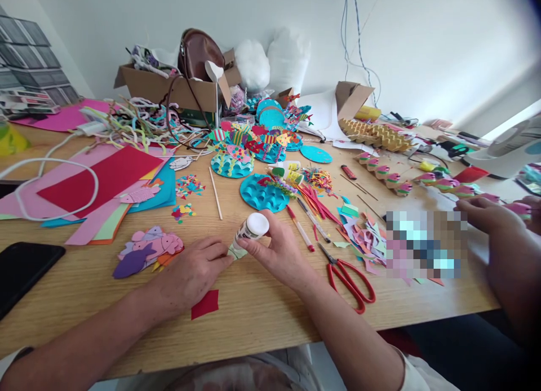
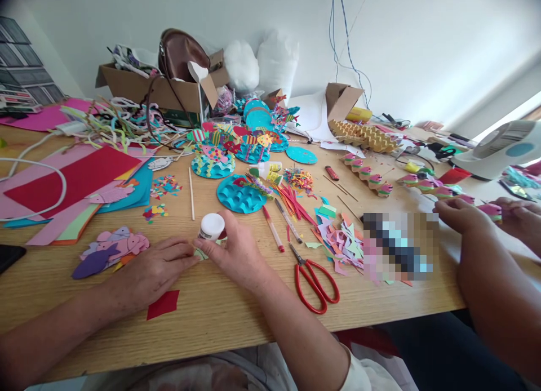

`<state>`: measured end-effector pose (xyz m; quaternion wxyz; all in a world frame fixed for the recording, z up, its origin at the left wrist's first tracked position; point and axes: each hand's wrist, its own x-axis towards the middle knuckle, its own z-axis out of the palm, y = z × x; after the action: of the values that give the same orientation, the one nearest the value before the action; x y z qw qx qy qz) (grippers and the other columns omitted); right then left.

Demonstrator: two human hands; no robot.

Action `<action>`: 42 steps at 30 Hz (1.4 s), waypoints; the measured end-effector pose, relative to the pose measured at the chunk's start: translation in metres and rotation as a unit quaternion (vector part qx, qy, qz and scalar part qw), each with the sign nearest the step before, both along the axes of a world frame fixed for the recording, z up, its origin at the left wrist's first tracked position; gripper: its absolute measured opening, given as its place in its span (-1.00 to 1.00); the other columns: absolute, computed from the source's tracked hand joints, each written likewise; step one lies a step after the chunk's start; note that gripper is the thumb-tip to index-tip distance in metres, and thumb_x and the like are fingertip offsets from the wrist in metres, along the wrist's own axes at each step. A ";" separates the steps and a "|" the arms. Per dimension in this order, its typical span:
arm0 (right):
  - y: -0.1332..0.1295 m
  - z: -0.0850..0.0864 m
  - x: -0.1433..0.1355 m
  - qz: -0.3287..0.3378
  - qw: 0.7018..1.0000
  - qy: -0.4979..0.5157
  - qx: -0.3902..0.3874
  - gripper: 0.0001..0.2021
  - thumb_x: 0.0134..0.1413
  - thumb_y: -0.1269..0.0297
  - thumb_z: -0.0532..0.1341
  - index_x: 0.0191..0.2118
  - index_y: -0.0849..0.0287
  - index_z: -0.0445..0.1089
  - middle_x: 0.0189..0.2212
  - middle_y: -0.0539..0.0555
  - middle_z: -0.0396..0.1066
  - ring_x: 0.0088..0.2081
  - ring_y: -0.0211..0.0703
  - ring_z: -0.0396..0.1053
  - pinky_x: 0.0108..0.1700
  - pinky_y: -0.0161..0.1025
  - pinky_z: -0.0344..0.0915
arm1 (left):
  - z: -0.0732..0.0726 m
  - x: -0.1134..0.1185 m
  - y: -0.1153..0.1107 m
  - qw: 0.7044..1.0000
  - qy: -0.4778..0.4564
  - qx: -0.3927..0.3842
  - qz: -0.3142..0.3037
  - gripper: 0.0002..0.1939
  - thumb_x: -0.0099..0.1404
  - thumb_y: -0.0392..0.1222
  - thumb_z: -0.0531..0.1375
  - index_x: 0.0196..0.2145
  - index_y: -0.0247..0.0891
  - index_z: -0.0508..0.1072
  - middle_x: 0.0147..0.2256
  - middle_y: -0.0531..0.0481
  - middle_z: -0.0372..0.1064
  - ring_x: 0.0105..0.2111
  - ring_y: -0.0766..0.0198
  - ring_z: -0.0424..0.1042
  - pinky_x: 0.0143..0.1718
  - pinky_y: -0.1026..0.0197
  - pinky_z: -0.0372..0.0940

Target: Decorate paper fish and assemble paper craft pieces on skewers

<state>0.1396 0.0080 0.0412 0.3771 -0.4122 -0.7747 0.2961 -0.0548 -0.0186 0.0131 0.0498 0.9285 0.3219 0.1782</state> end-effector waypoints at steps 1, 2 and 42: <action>0.001 -0.001 -0.001 0.003 1.000 0.004 0.003 -0.78 0.05 0.12 0.19 -0.36 0.15 0.21 -0.47 -0.02 0.31 -0.43 -0.25 0.25 -0.41 -0.33 0.13 | -0.001 0.000 0.000 1.000 0.001 0.000 -0.001 -0.67 0.30 -0.43 -0.09 -0.18 -0.32 0.42 -0.25 -0.11 0.37 -0.17 0.16 0.29 -0.13 0.10 0.32; 0.001 -0.003 -0.002 0.006 1.000 0.008 0.007 -0.78 0.05 0.12 0.20 -0.36 0.15 0.21 -0.46 -0.02 0.31 -0.43 -0.25 0.24 -0.41 -0.33 0.13 | -0.001 0.000 0.001 1.000 0.002 0.000 -0.002 -0.67 0.30 -0.42 -0.09 -0.16 -0.31 0.42 -0.24 -0.11 0.37 -0.16 0.16 0.29 -0.13 0.09 0.32; 0.003 0.006 0.011 -0.060 0.996 -0.055 0.028 -0.77 0.04 0.12 0.21 -0.41 0.13 0.18 -0.51 -0.04 0.30 -0.46 -0.23 0.25 -0.45 -0.33 0.10 | 0.003 0.002 0.000 0.995 0.004 0.097 -0.005 -0.60 0.34 -0.40 -0.16 -0.24 -0.36 0.47 -0.29 -0.12 0.43 -0.21 0.19 0.34 -0.15 0.17 0.32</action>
<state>0.1501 0.0107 0.0471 0.3622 -0.4634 -0.7759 0.2281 -0.0530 -0.0190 0.0160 -0.0413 0.9315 0.2982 0.2042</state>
